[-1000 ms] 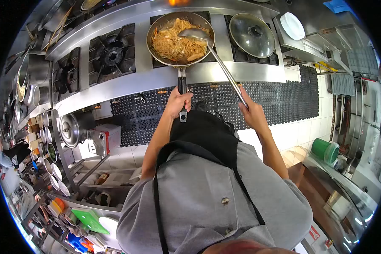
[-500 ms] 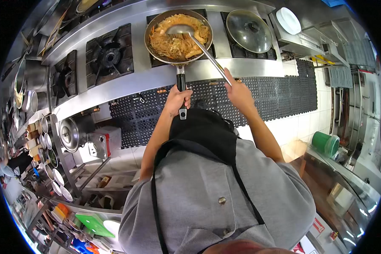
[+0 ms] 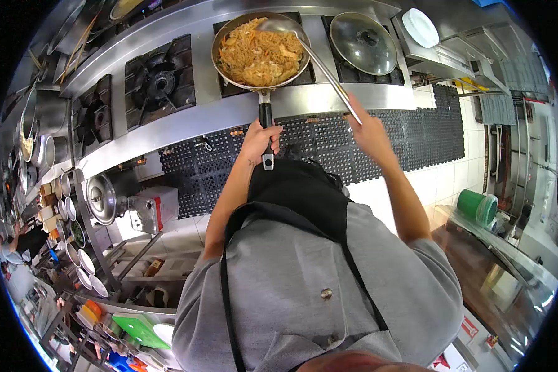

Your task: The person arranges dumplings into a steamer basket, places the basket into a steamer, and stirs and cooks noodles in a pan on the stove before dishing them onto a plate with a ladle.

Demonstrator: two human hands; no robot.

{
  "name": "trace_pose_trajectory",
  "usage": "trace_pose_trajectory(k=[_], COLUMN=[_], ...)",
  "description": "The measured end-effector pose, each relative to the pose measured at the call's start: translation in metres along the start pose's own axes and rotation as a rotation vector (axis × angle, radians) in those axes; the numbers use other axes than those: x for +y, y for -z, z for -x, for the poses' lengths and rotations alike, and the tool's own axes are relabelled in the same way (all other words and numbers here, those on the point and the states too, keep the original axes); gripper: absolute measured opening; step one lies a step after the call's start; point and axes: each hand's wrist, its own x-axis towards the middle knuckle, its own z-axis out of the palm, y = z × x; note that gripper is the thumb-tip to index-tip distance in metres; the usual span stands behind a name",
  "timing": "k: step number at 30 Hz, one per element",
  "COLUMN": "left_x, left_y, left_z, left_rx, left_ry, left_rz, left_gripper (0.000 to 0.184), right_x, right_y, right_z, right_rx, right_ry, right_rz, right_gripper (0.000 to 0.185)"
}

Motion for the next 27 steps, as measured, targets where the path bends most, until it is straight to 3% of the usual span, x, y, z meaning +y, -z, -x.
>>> trace_pose_trajectory(k=[4,6,7,11,14,15,17,18,21,22,24,27], left_x=[0.002,0.000,-0.002,0.000,0.000,0.000,0.002,0.001,-0.005,-0.005,-0.006,-0.003], left_y=[0.001,-0.001,-0.002,-0.001,-0.003,-0.003,-0.003,-0.002,0.003,0.002,0.000,-0.004], left_z=[-0.002,-0.001,-0.001,0.001,0.002,0.003,-0.001,-0.002,0.000,0.001,-0.003,-0.001], left_rx=[-0.028,0.009,0.014,-0.018,-0.020,0.003,0.028,0.012,-0.004,-0.003,-0.002,0.017], left_ry=[-0.011,0.016,0.017,-0.019,-0.002,0.005,0.002,0.005,0.004,-0.010,-0.013,-0.009], left_rz=[0.015,0.000,0.011,0.019,0.004,0.001,0.014,0.014,-0.022,-0.011,0.021,0.037], left_gripper=[0.021,0.021,0.021,0.021,0.022,0.022,0.022,0.022,0.023,0.023,0.023,0.022], right_x=[-0.010,-0.011,-0.012,-0.032,-0.023,-0.019,-0.019,-0.021,-0.032,-0.044,-0.014,-0.039], right_y=[-0.044,-0.037,-0.033,-0.017,-0.035,-0.041,-0.041,-0.026,-0.004,0.006,-0.023,-0.034], right_z=[-0.002,0.023,0.023,-0.009,-0.037,-0.025,0.017,0.030,0.019,0.001,-0.039,-0.076], right_rx=[-0.038,-0.031,-0.041,-0.060,-0.150,-0.143,-0.124,-0.184,-0.143,-0.216,-0.011,-0.145], right_ry=[0.002,0.210,0.212,0.037,-0.115,-0.115,0.090,0.059,0.006,-0.147,0.090,-0.077], right_rz=[-0.092,-0.304,-0.300,-0.294,-0.107,-0.107,-0.181,-0.312,-0.280,-0.184,-0.209,-0.157], right_gripper=[0.059,0.059,0.059,0.061,0.060,0.060,0.060,0.064,0.062,0.062,0.062,0.063])
